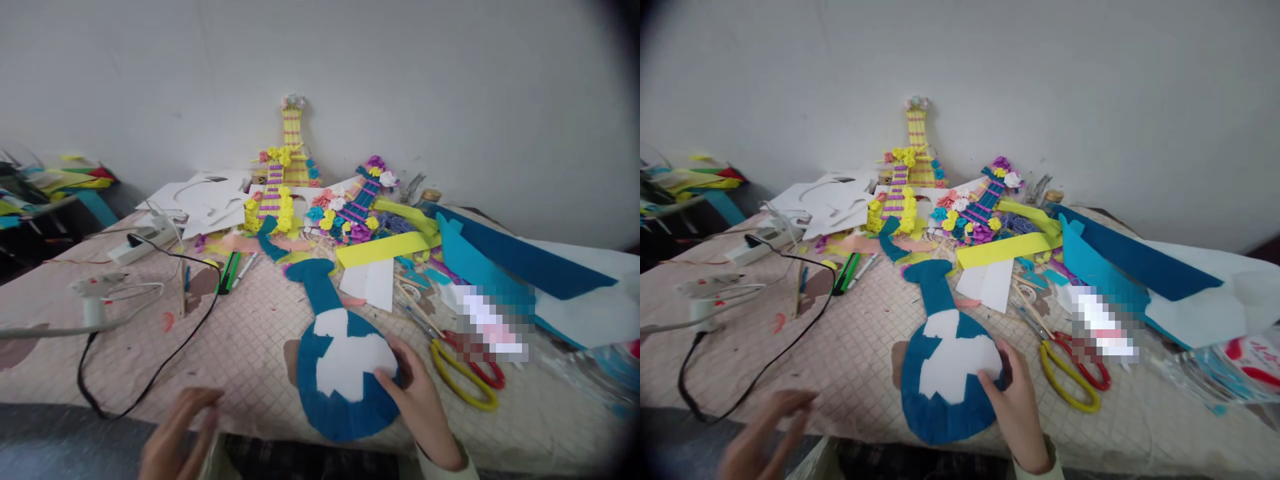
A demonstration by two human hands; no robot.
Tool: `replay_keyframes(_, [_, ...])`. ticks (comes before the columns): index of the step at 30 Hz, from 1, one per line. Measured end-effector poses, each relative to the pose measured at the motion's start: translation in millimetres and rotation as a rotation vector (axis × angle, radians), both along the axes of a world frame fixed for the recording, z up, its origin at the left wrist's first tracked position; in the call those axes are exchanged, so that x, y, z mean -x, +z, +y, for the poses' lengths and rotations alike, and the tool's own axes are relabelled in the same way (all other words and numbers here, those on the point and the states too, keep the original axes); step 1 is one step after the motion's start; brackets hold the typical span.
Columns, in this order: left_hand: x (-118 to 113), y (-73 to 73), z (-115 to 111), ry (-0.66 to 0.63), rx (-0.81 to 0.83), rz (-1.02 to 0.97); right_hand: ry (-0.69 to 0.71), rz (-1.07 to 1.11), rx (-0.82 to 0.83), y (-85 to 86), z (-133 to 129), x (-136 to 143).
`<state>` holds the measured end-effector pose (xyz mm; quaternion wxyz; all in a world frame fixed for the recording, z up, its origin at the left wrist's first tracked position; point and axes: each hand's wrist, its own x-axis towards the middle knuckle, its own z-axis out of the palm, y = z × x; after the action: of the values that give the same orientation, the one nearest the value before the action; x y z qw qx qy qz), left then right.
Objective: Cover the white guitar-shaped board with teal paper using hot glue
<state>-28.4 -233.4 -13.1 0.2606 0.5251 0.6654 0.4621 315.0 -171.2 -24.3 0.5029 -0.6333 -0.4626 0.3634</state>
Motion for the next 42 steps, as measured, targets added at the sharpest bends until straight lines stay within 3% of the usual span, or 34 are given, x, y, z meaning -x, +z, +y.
replay_keyframes(2, [-34.9, -1.7, 26.5, -0.210, 0.016, 0.004, -0.012, 0.180, 0.061, 11.1, -3.4, 5.9])
replay_keyframes(4, [-60.9, 1.5, 54.4, -0.322, 0.053, -0.062, -0.049, 0.326, 0.096, 20.3, -10.0, 9.2])
replay_keyframes(8, [-86.7, 16.3, 108.0, -0.333, 0.123, -0.301, -0.138, 0.476, 0.095, 22.9, -28.0, 5.6])
replay_keyframes(13, [-113.9, 41.4, 167.3, -0.375, 0.270, -0.888, -0.143, 0.509, 0.036, 5.2, -40.8, 1.2])
replay_keyframes(18, [-137.6, 54.2, 207.0, -0.334, 0.213, -0.943, -0.007, 0.500, 0.027, -3.6, -34.3, 2.5])
replay_keyframes(22, [-143.6, 58.3, 224.2, -0.331, 0.154, -0.937, 0.122, 0.382, 0.058, 1.9, -22.1, -0.7])
replay_keyframes(26, [-143.5, 54.9, 233.3, -0.313, 0.089, -0.888, 0.260, 0.173, 0.090, 18.0, -1.0, -8.0])
replay_keyframes(31, [-140.0, 36.9, 236.7, -0.248, 0.060, -0.836, 0.301, -0.016, 0.051, 52.9, 55.1, -2.1])
replay_keyframes(36, [-139.1, 25.7, 233.8, -0.247, 0.107, -0.831, 0.264, 0.231, 0.057, 72.5, 128.1, 31.1])
replay_keyframes(39, [-139.1, 24.8, 233.5, -0.250, 0.131, -0.850, 0.277, 0.314, 0.047, 66.3, 156.8, 49.1])
replay_keyframes(42, [-139.2, 23.4, 233.1, -0.259, 0.165, -0.865, 0.269, 0.394, 0.017, 53.8, 167.2, 56.9])
